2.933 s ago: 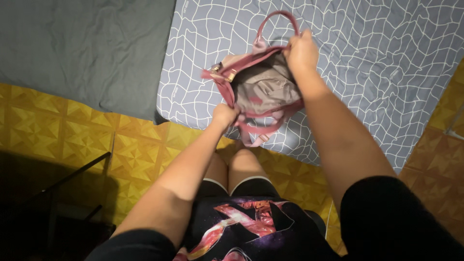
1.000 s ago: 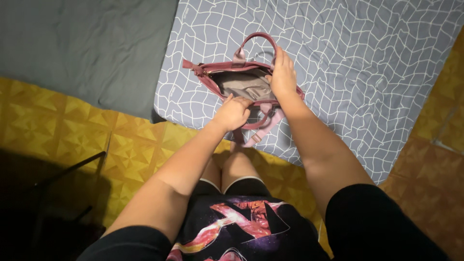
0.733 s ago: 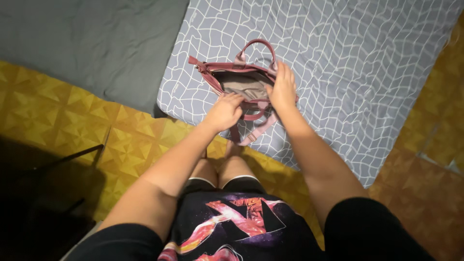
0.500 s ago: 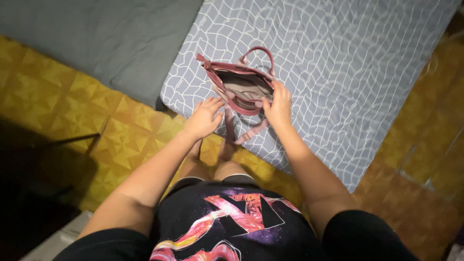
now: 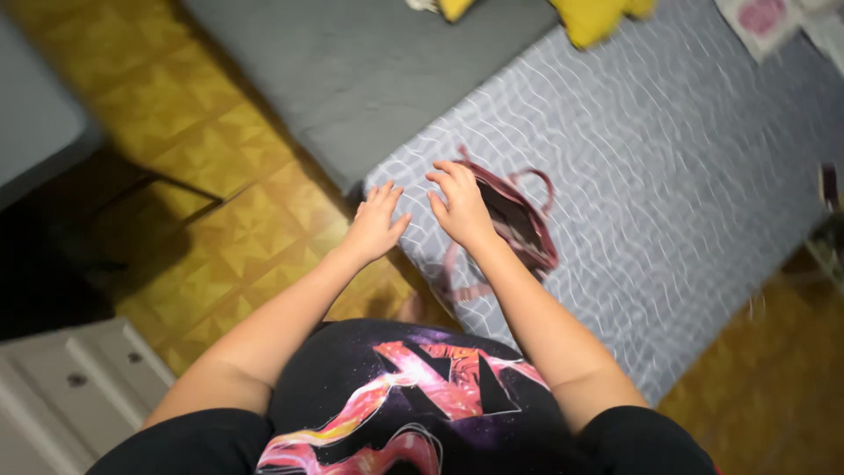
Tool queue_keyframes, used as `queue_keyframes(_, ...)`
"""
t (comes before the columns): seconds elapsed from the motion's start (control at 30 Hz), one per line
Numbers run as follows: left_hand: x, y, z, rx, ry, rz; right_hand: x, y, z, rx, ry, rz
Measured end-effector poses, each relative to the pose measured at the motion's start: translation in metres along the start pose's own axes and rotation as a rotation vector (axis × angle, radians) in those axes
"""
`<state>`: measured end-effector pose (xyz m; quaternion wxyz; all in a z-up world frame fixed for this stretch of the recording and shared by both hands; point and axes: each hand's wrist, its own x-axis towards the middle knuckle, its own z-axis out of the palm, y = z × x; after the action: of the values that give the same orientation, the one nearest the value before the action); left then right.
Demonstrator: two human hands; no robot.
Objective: The person packs a pink handbag with several items from a nearby dresser. They place a small patterned pouch, a light blue water bottle, a dark blue case, a green bottle, a green mug, a patterned wallet, and a black wallet into the bag one by one.
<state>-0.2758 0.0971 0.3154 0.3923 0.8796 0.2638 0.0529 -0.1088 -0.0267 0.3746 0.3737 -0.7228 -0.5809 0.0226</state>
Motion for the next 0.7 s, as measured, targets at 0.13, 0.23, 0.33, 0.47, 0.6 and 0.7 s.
queue_keyframes(0.13, -0.032, -0.051, -0.059, -0.026, 0.156, -0.049, 0.055, -0.059, 0.052, 0.048, -0.094, -0.158)
queue_keyframes(0.23, -0.067, -0.103, -0.108, -0.055, 0.289, -0.126, 0.094, -0.111, 0.102, 0.087, -0.156, -0.262)
queue_keyframes(0.33, -0.105, -0.158, -0.159, -0.062, 0.448, -0.202, 0.131, -0.167, 0.155, 0.138, -0.198, -0.395)
queue_keyframes(0.47, -0.166, -0.219, -0.225, -0.072, 0.668, -0.291, 0.169, -0.249, 0.226, 0.194, -0.276, -0.489)
queue_keyframes(0.6, -0.220, -0.261, -0.275, -0.056, 0.845, -0.375, 0.193, -0.319, 0.286, 0.268, -0.334, -0.591)
queue_keyframes(0.7, -0.252, -0.283, -0.305, 0.017, 0.949, -0.435, 0.206, -0.364, 0.323, 0.298, -0.409, -0.643)
